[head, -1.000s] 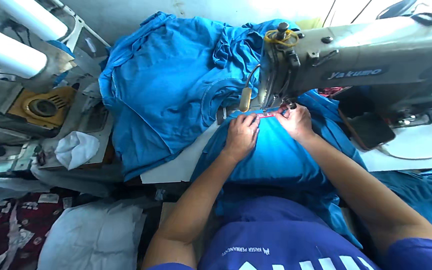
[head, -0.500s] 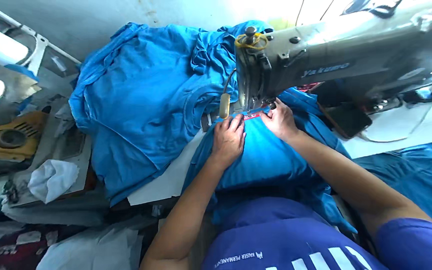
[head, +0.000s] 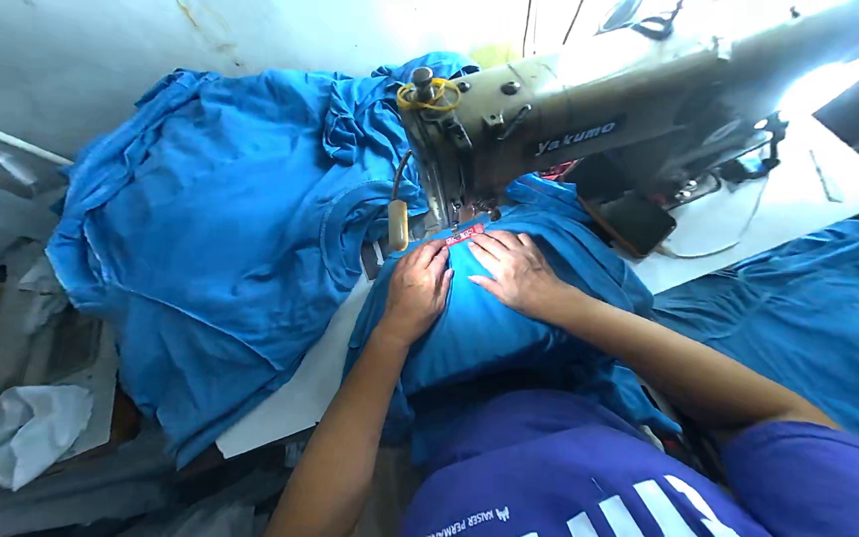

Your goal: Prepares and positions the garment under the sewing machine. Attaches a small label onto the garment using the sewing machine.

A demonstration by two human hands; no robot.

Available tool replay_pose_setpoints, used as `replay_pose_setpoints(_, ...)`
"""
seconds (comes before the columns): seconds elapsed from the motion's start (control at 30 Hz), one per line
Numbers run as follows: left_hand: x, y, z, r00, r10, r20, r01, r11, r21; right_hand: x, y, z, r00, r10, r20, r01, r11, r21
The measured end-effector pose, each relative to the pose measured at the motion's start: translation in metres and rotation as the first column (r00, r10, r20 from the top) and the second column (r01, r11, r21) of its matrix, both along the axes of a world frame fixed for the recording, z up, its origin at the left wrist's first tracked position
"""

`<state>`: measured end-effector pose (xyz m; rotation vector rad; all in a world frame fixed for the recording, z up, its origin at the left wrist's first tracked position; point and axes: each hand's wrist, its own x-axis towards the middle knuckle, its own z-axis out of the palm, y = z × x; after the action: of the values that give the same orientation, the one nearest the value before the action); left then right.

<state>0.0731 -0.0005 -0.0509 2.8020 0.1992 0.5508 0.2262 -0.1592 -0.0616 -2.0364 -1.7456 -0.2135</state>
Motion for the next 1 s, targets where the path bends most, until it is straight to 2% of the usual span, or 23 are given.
replay_pose_setpoints(0.3,0.0,0.004,0.002,1.0,-0.012,0.011,0.011,1.0,0.021,0.015,0.005,0.005,0.996,0.075,-0.043,-0.075,0.997,0.019)
replay_pose_setpoints(0.43,-0.002,0.008,0.005,1.0,-0.025,-0.004,0.025,1.0,-0.005,0.041,0.017,0.002,0.956,0.144,-0.255,-0.084,0.969,0.233)
replay_pose_setpoints(0.5,-0.003,0.007,0.004,1.0,-0.03,0.01,0.03,1.0,-0.004,0.05,0.016,0.0,0.916,0.182,-0.357,-0.077,0.954,0.291)
replay_pose_setpoints(0.67,0.001,-0.017,0.003,1.0,-0.025,-0.012,0.025,1.0,-0.003,0.057,-0.024,0.0,0.93,0.255,-0.266,-0.184,0.947,0.263)
replay_pose_setpoints(0.77,0.005,-0.027,0.001,0.999,-0.043,-0.003,0.043,0.999,-0.008,0.062,-0.035,-0.001,0.917,0.248,-0.313,-0.146,0.937,0.317)
replay_pose_setpoints(0.87,0.007,-0.027,0.001,0.998,-0.049,0.026,0.049,0.999,-0.008,0.048,-0.021,0.01,0.905,0.234,-0.356,-0.079,0.913,0.401)
replay_pose_setpoints(0.93,0.007,-0.028,0.001,0.999,-0.044,0.03,0.044,0.999,-0.008,0.031,-0.003,0.019,0.896,0.228,-0.382,-0.079,0.927,0.367)
replay_pose_setpoints(1.0,0.006,-0.027,0.0,0.998,-0.047,0.03,0.047,0.999,-0.014,0.021,0.012,0.017,0.888,0.156,-0.432,-0.055,0.97,0.236)
